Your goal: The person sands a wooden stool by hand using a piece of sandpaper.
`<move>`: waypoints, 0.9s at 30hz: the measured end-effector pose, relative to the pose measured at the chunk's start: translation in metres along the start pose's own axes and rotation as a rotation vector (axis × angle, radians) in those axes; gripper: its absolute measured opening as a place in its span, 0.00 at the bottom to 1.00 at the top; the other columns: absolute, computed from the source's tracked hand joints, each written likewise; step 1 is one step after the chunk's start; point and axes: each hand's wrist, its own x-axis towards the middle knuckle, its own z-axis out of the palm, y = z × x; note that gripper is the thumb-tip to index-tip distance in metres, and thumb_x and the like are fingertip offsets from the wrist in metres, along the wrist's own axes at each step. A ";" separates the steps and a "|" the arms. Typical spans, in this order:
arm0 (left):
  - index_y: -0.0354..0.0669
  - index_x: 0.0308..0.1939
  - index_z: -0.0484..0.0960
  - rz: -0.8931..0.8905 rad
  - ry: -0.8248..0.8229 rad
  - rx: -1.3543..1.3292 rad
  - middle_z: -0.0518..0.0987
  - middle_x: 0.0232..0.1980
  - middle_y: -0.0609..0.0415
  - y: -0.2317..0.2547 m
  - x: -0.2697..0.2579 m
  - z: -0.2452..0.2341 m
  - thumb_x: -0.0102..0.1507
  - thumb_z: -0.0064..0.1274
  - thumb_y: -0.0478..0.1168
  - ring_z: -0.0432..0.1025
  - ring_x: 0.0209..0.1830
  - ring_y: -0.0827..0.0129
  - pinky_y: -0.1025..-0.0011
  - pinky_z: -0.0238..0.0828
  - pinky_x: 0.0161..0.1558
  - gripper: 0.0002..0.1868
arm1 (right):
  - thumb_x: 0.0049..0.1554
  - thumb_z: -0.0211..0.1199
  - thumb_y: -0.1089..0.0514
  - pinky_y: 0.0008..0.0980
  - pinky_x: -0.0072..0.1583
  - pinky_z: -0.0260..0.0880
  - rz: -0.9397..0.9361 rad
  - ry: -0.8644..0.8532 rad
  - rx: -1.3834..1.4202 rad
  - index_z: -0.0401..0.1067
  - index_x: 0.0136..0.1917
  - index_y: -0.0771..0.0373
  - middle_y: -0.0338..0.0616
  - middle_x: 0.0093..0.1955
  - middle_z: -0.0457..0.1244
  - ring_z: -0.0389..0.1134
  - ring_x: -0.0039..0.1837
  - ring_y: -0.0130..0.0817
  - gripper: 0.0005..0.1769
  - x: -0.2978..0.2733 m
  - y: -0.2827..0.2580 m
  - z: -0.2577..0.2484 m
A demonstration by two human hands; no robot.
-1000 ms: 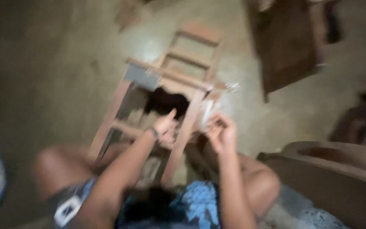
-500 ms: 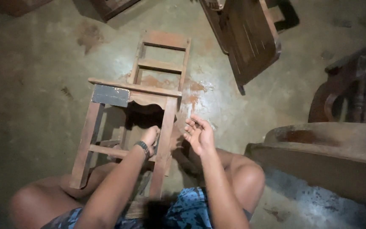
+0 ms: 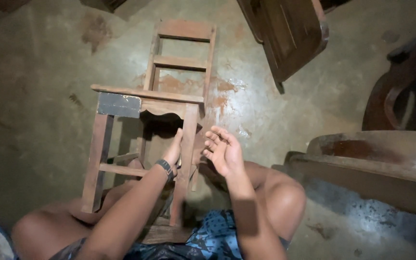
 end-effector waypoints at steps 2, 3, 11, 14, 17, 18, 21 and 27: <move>0.41 0.73 0.67 -0.012 0.026 0.031 0.69 0.75 0.43 -0.010 0.017 -0.004 0.56 0.54 0.72 0.67 0.73 0.54 0.54 0.69 0.67 0.52 | 0.61 0.49 0.47 0.41 0.46 0.74 0.003 -0.004 0.009 0.72 0.58 0.53 0.41 0.52 0.71 0.72 0.46 0.38 0.18 -0.004 0.000 0.004; 0.41 0.72 0.70 -0.019 0.049 0.060 0.72 0.72 0.44 -0.014 0.026 -0.006 0.54 0.60 0.70 0.70 0.69 0.54 0.54 0.72 0.64 0.51 | 0.61 0.48 0.48 0.40 0.46 0.74 0.002 -0.013 0.015 0.71 0.59 0.54 0.42 0.53 0.70 0.72 0.46 0.38 0.18 -0.005 0.000 0.007; 0.44 0.72 0.70 -0.006 0.097 -0.016 0.67 0.76 0.47 0.008 0.044 0.005 0.52 0.62 0.64 0.62 0.75 0.55 0.52 0.63 0.70 0.49 | 0.61 0.49 0.48 0.41 0.47 0.73 0.017 -0.046 0.030 0.71 0.59 0.53 0.42 0.53 0.70 0.71 0.47 0.38 0.18 0.002 0.000 0.012; 0.43 0.72 0.70 0.036 0.076 -0.023 0.64 0.78 0.46 0.012 0.039 0.004 0.54 0.63 0.64 0.57 0.79 0.55 0.51 0.57 0.74 0.48 | 0.60 0.50 0.48 0.42 0.47 0.73 0.032 -0.053 0.036 0.72 0.59 0.53 0.42 0.53 0.70 0.71 0.47 0.39 0.18 0.005 0.002 0.004; 0.46 0.65 0.79 0.200 0.049 0.203 0.72 0.73 0.48 -0.017 0.076 -0.014 0.57 0.61 0.63 0.62 0.76 0.56 0.55 0.59 0.74 0.38 | 0.60 0.50 0.47 0.42 0.47 0.73 0.026 -0.056 0.042 0.72 0.59 0.53 0.42 0.52 0.71 0.72 0.47 0.39 0.18 0.005 0.002 0.004; 0.51 0.59 0.85 0.338 0.025 0.420 0.76 0.69 0.53 -0.029 0.095 -0.020 0.59 0.57 0.65 0.64 0.74 0.58 0.58 0.57 0.75 0.32 | 0.60 0.50 0.46 0.42 0.47 0.73 0.018 -0.052 0.040 0.72 0.58 0.53 0.42 0.52 0.71 0.72 0.46 0.39 0.18 0.004 -0.001 0.005; 0.39 0.59 0.83 0.411 -0.033 0.767 0.77 0.66 0.39 -0.058 0.083 -0.042 0.66 0.42 0.57 0.65 0.71 0.43 0.50 0.59 0.74 0.31 | 0.60 0.50 0.46 0.42 0.47 0.73 0.024 -0.061 0.042 0.73 0.58 0.52 0.42 0.52 0.71 0.72 0.47 0.39 0.18 0.003 0.002 0.004; 0.36 0.56 0.82 0.116 0.124 0.112 0.74 0.65 0.42 -0.028 0.082 -0.011 0.49 0.61 0.53 0.69 0.66 0.51 0.45 0.72 0.55 0.35 | 0.61 0.49 0.47 0.40 0.46 0.72 0.004 -0.034 0.036 0.72 0.58 0.53 0.41 0.51 0.70 0.70 0.46 0.38 0.18 -0.003 -0.002 0.010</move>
